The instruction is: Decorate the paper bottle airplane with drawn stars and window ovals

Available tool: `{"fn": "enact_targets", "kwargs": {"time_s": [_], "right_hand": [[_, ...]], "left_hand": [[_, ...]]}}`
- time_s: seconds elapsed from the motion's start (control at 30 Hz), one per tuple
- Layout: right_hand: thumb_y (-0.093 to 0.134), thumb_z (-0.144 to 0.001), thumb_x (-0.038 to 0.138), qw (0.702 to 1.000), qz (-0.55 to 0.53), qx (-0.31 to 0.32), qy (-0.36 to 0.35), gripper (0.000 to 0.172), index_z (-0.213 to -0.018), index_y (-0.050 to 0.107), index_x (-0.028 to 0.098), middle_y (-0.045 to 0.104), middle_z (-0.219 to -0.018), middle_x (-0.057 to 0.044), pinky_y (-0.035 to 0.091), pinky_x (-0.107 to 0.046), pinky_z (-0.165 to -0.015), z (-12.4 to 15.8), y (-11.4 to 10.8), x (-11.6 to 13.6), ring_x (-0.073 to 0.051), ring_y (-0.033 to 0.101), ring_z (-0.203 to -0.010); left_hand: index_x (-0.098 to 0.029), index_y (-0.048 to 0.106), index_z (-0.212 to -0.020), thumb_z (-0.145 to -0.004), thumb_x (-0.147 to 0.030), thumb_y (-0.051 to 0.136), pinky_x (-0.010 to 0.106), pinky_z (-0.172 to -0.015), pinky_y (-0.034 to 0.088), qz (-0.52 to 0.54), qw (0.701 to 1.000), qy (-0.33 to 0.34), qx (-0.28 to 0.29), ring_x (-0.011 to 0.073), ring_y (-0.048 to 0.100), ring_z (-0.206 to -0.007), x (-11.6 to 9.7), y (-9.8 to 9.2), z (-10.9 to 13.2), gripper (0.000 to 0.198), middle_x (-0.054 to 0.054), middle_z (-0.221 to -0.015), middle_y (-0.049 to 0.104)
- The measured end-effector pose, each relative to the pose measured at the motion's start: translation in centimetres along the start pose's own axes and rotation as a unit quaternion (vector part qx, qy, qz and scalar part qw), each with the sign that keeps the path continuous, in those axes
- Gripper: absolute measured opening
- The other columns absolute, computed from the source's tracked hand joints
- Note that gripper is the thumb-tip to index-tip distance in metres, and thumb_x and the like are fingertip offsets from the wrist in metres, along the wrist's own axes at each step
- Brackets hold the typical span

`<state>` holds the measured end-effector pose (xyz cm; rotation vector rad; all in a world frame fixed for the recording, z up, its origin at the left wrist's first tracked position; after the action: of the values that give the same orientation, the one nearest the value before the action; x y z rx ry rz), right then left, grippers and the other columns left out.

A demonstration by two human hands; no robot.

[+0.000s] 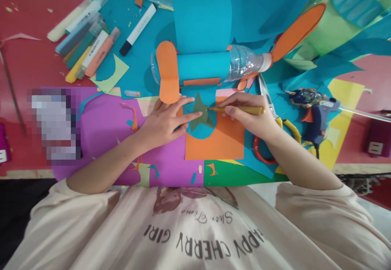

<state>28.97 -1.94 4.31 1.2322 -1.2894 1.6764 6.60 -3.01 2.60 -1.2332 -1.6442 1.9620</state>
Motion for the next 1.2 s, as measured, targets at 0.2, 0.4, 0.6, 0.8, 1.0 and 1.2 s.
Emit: {"fn": "enact_targets", "kwargs": {"time_s": [0.2,0.4,0.6,0.8,1.0,1.2], "right_hand": [[0.061,-0.083,0.023,0.999,0.021,-0.023,0.012,0.010,-0.079,0.069,0.019,0.061,-0.067,0.001,0.041,-0.026,-0.052,-0.02,-0.28,0.09,-0.010,0.051,-0.054],[0.062,-0.081,0.023,1.000,-0.004,-0.009,0.000,0.010,-0.077,0.069,0.019,0.063,-0.068,0.000,0.040,-0.025,-0.051,-0.03,-0.03,0.16,-0.010,0.052,-0.055],[0.062,-0.082,0.028,1.000,0.001,0.020,0.006,0.015,-0.075,0.070,0.018,0.062,-0.063,0.000,0.038,-0.025,-0.049,0.07,0.10,-0.03,-0.011,0.053,-0.055],[0.063,-0.080,0.025,1.000,0.001,-0.017,-0.002,0.010,-0.075,0.069,0.019,0.064,-0.066,0.000,0.040,-0.025,-0.050,0.00,-0.07,0.06,-0.011,0.053,-0.055],[0.060,-0.079,0.019,0.998,0.021,-0.054,0.013,0.008,-0.075,0.066,0.021,0.063,-0.064,0.001,0.043,-0.026,-0.052,0.05,-0.26,0.14,-0.011,0.051,-0.052],[0.059,-0.080,0.018,0.999,0.019,-0.046,-0.003,0.009,-0.074,0.065,0.021,0.061,-0.064,0.002,0.041,-0.026,-0.052,0.13,-0.18,0.13,-0.010,0.051,-0.053]], "left_hand": [[-0.033,0.055,-0.141,-0.101,-0.021,0.046,0.059,-0.108,0.041,0.011,1.000,0.000,0.003,0.0345,0.044,-0.137,0.01,0.03,-0.02,0.043,0.011,-0.151,0.044],[-0.034,0.055,-0.141,-0.101,-0.022,0.047,0.058,-0.111,0.038,0.019,1.000,-0.008,0.002,0.0333,0.044,-0.137,0.04,0.04,0.01,0.042,0.009,-0.151,0.044],[-0.035,0.054,-0.141,-0.101,-0.021,0.047,0.058,-0.110,0.040,0.013,1.000,-0.004,0.000,0.0331,0.044,-0.137,0.05,-0.02,0.01,0.043,0.009,-0.150,0.045],[-0.033,0.055,-0.141,-0.101,-0.022,0.046,0.058,-0.109,0.041,0.006,1.000,0.003,0.000,0.0335,0.045,-0.136,-0.02,-0.03,-0.01,0.042,0.011,-0.150,0.044],[-0.034,0.056,-0.140,-0.100,-0.022,0.048,0.057,-0.111,0.039,0.029,1.000,-0.006,0.000,0.0331,0.044,-0.137,0.10,0.07,0.01,0.042,0.009,-0.151,0.044],[-0.032,0.054,-0.141,-0.101,-0.022,0.047,0.056,-0.110,0.040,0.019,1.000,0.004,0.001,0.0332,0.044,-0.137,0.04,0.01,0.03,0.042,0.011,-0.150,0.044]]}}
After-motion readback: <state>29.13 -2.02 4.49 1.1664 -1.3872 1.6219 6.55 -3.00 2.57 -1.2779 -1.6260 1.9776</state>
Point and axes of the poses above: each hand's wrist, its own z-axis away from the middle knuckle, its own y-axis out of the palm, x = y × z, the point moved 4 cm from there along -z, towards the middle knuckle
